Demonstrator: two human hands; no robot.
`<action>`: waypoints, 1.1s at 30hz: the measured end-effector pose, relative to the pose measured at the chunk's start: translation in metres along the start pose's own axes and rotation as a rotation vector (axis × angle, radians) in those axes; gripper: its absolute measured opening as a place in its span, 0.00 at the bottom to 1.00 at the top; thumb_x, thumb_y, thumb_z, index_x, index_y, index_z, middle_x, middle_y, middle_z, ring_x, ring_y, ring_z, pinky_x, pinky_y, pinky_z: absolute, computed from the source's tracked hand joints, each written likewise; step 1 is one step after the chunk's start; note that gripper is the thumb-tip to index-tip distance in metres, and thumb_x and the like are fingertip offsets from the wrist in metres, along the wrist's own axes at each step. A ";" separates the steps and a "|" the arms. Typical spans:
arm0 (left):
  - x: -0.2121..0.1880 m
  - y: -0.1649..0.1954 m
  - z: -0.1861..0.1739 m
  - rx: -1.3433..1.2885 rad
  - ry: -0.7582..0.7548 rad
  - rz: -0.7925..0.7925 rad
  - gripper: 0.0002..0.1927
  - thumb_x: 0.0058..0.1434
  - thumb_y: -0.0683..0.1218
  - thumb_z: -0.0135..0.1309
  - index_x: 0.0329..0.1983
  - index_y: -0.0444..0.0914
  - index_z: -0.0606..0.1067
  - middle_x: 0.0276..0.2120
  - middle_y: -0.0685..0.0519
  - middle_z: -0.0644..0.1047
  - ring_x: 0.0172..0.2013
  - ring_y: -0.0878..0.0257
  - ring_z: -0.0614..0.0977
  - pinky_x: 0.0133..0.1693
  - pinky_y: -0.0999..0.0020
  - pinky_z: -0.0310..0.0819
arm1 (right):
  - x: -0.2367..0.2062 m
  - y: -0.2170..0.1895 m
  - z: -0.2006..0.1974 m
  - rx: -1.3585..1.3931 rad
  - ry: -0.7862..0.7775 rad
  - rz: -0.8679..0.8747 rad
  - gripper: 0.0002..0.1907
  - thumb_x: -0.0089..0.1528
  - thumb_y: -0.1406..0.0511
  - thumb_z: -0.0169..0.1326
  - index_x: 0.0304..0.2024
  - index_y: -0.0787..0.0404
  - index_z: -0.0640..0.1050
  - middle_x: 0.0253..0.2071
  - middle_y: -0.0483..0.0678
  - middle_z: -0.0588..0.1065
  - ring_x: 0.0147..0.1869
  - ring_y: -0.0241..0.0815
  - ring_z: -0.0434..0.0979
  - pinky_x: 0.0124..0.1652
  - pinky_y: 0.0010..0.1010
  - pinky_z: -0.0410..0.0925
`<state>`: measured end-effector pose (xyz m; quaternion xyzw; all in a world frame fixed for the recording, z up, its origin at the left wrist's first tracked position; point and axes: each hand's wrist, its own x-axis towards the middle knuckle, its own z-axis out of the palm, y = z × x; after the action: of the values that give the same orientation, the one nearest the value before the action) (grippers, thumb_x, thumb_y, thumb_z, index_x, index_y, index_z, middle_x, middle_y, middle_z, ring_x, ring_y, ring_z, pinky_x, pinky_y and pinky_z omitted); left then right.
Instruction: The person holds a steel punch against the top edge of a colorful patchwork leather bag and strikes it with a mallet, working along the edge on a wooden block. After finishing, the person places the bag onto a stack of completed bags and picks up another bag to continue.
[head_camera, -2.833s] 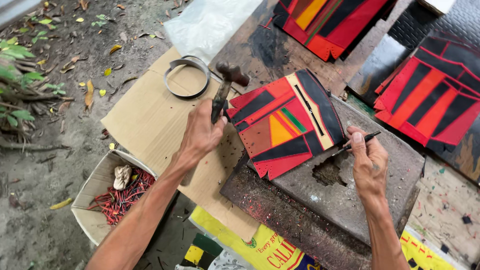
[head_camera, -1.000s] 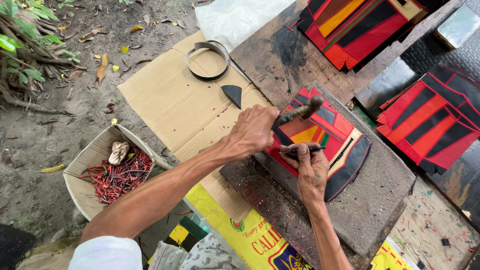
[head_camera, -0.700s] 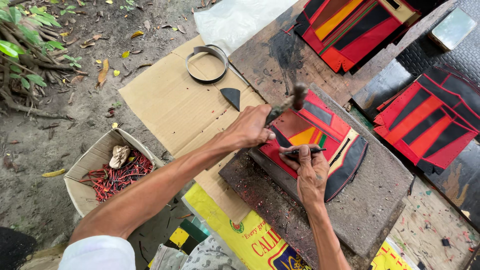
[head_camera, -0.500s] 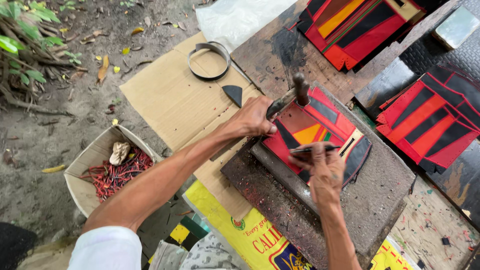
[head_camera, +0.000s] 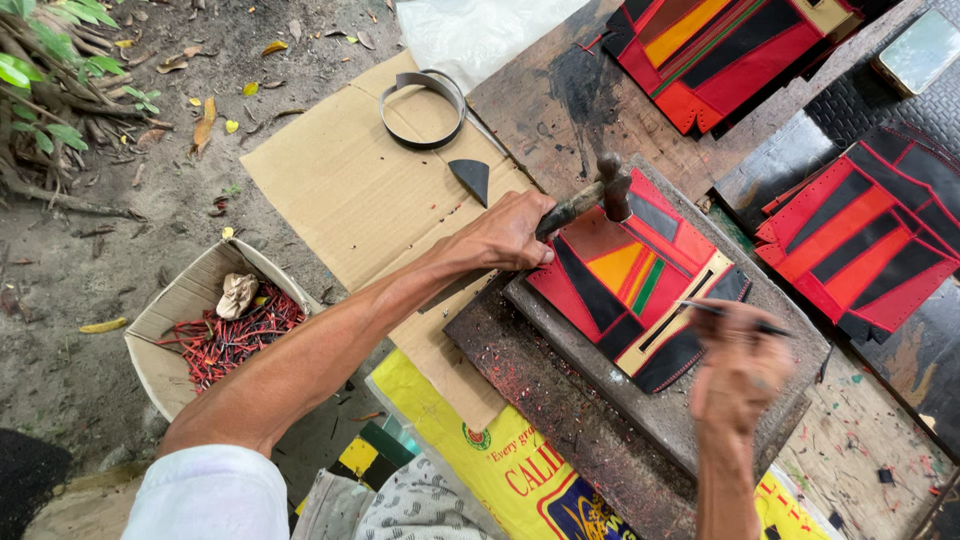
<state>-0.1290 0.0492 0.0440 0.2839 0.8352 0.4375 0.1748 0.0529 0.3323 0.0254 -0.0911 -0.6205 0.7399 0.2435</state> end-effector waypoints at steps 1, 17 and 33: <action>0.000 0.000 0.000 0.022 0.009 0.010 0.14 0.43 0.45 0.61 0.22 0.34 0.69 0.15 0.48 0.71 0.20 0.60 0.75 0.25 0.59 0.68 | 0.000 -0.005 -0.012 -0.108 0.143 -0.018 0.13 0.78 0.62 0.54 0.45 0.67 0.73 0.45 0.55 0.78 0.48 0.48 0.82 0.50 0.42 0.78; -0.005 -0.002 -0.003 -0.047 -0.052 -0.006 0.13 0.42 0.45 0.60 0.22 0.34 0.68 0.13 0.50 0.69 0.17 0.63 0.73 0.22 0.61 0.67 | -0.038 -0.012 -0.047 -0.072 0.240 0.075 0.09 0.78 0.65 0.51 0.47 0.66 0.71 0.42 0.57 0.75 0.42 0.54 0.80 0.39 0.48 0.76; -0.011 -0.011 -0.007 -0.227 -0.099 -0.004 0.10 0.45 0.43 0.57 0.22 0.35 0.67 0.11 0.56 0.67 0.13 0.70 0.70 0.15 0.69 0.62 | -0.020 0.017 0.116 -0.165 -0.398 0.168 0.08 0.71 0.68 0.50 0.45 0.70 0.72 0.40 0.54 0.78 0.46 0.44 0.84 0.49 0.36 0.80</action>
<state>-0.1275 0.0328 0.0392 0.2816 0.7712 0.5144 0.2478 0.0152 0.2199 0.0300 -0.0144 -0.7050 0.7076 0.0457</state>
